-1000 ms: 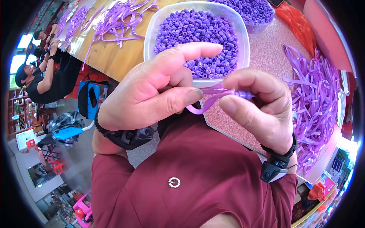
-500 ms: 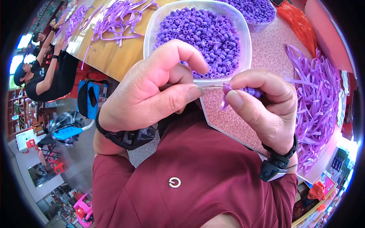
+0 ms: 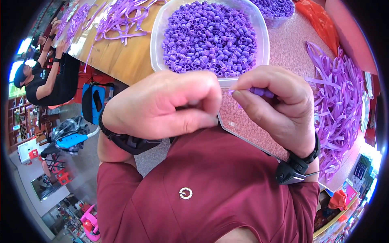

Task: Assembling small purple components onto pink ribbons at a factory workbench.

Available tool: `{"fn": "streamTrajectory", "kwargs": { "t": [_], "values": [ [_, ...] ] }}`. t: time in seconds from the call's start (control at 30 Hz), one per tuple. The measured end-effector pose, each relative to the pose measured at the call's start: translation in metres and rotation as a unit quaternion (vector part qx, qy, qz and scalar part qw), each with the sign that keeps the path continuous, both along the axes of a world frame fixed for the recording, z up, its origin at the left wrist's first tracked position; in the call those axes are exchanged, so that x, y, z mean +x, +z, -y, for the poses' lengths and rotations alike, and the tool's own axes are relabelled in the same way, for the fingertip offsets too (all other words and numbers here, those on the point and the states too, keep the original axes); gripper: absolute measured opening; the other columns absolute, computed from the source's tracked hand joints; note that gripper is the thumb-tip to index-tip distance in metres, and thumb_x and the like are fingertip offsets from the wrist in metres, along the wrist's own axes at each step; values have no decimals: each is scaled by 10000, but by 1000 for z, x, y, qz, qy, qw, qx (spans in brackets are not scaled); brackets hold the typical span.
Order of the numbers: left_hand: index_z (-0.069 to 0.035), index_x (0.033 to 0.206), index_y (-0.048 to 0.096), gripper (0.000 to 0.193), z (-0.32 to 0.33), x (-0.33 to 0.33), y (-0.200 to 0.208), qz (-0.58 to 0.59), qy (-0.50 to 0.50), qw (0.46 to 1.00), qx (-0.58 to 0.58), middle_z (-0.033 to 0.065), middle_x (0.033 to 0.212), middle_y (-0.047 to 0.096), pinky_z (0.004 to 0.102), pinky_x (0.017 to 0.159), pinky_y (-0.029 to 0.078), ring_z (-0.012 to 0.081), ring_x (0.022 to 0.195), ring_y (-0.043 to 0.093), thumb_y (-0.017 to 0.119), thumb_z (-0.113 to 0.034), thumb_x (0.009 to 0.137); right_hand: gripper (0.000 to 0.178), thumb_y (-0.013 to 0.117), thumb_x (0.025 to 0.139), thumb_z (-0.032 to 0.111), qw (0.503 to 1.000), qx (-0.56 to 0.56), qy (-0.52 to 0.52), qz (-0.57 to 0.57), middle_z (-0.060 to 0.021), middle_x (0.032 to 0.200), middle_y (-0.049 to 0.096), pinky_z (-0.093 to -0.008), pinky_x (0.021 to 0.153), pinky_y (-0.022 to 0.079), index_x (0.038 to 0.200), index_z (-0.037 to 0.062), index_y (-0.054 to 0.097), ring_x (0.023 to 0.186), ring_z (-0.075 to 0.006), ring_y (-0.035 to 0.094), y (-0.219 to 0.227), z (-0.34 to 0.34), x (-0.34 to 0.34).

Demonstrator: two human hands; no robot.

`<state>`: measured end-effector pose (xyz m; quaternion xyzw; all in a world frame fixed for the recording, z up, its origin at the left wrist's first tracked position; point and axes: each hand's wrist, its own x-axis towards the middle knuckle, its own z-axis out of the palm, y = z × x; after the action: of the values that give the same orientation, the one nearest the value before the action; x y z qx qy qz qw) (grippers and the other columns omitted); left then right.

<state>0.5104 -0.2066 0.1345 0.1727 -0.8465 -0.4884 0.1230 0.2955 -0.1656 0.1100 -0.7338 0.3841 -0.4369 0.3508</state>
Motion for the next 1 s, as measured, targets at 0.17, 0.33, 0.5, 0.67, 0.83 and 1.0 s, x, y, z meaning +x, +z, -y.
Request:
{"fn": "streamTrajectory", "kwargs": {
  "t": [0.17,0.33,0.5,0.67,0.83,1.0],
  "values": [
    [12,927,504,212,-11,-5,-1,-113,172,960,188,4,730,512,157,510,350,30,587,466,623,-28,756,291,663,716,-32,988,152,-4,28,32,684,486,-176,517,308,987,19,572,577,-33,417,6,-7,-2],
    [42,1031,474,330,-14,-21,-8,-176,324,903,222,32,840,531,141,503,312,9,594,444,622,-121,785,578,660,714,-24,975,182,53,119,35,725,454,-154,548,271,1212,-3,367,625,-12,372,9,-7,-4],
    [15,1017,505,258,-17,-43,-12,-245,278,861,347,52,914,567,157,608,425,54,749,551,579,-146,830,567,652,727,-11,976,176,59,115,30,749,462,-158,545,277,1215,4,364,634,-13,386,11,-4,-8],
    [-53,815,570,76,-3,-20,-2,-179,306,898,261,-48,698,522,141,453,316,-12,565,433,560,-117,855,402,534,833,-5,980,172,16,102,37,750,435,-147,586,294,1213,-3,401,659,-24,381,8,0,-25],
    [-44,912,559,109,41,52,25,-328,389,829,233,-16,786,556,149,470,334,14,588,458,569,-132,849,290,457,881,33,965,198,-134,111,63,739,386,-158,581,302,1170,23,470,656,-19,353,4,-2,-82],
    [-43,930,545,125,115,114,53,-348,514,775,115,-39,717,510,157,443,304,26,516,405,577,-126,841,298,464,872,29,944,181,-239,135,69,696,393,-147,544,269,1170,20,472,605,-9,345,-13,-12,-132]
  ]
}}
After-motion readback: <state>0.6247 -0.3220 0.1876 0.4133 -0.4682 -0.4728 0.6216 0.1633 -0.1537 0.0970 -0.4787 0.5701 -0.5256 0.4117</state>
